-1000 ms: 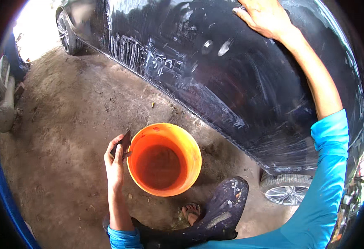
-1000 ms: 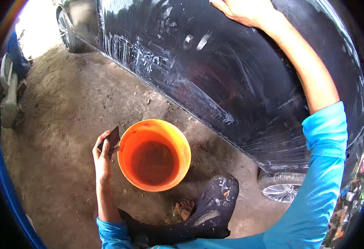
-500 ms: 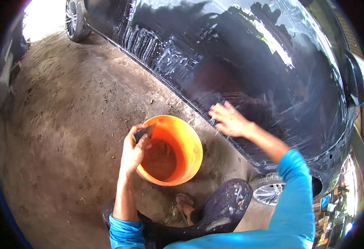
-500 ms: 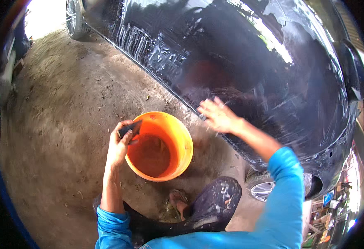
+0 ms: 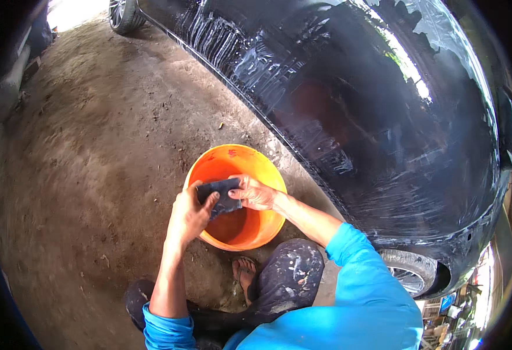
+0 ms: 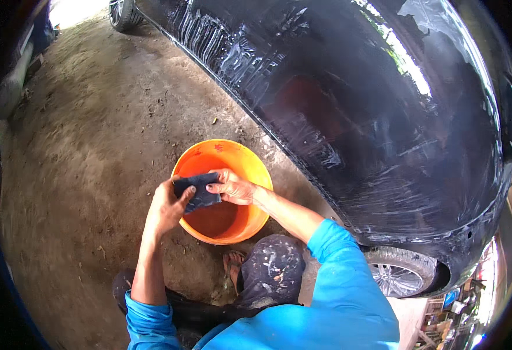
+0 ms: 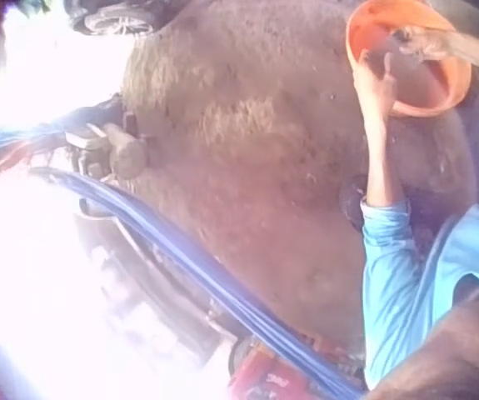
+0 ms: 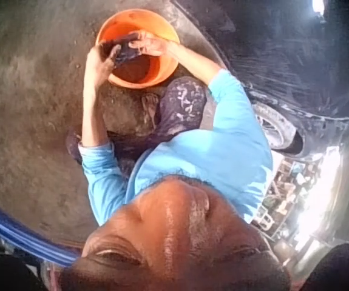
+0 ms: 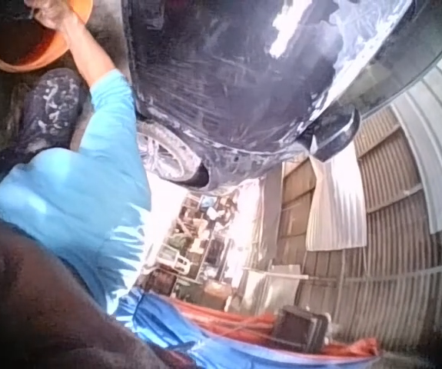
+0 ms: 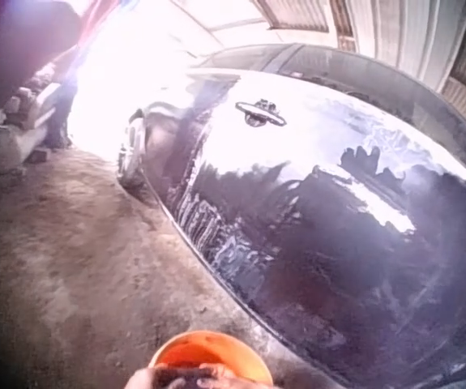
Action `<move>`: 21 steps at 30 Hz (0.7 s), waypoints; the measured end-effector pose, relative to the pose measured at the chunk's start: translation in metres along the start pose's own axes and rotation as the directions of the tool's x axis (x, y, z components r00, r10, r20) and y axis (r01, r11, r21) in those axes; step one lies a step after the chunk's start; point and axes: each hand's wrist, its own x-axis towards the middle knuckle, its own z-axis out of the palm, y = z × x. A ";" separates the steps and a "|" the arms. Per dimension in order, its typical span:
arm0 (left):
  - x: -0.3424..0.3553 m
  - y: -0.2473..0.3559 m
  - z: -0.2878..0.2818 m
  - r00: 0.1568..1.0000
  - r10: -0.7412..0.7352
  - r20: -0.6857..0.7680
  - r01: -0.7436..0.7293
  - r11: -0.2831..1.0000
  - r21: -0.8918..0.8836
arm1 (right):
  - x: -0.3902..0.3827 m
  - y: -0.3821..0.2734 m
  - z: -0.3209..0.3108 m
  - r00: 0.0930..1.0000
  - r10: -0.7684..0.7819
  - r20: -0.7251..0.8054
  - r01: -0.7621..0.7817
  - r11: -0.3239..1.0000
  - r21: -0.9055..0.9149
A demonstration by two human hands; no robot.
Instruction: Sanding and polishing a car body panel using a sanding block and water.
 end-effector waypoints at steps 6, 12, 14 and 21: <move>-0.023 0.023 -0.032 0.993 -0.046 -0.104 0.081 0.930 0.358 | 0.030 0.056 -0.086 0.813 0.462 -0.354 -0.573 0.741 -0.349; -0.036 0.012 -0.040 0.962 0.083 -0.261 0.044 0.894 0.445 | 0.109 0.170 -0.176 0.716 0.526 -0.459 -0.652 0.268 -0.709; -0.002 0.038 0.006 0.965 0.192 -0.177 -0.119 0.927 0.356 | 0.052 0.158 -0.270 0.993 0.055 -0.100 -0.105 0.085 -0.991; 0.007 0.037 -0.025 0.972 0.060 -0.229 -0.023 0.987 0.160 | 0.062 0.102 -0.127 0.934 0.234 -0.270 -0.342 0.369 -0.864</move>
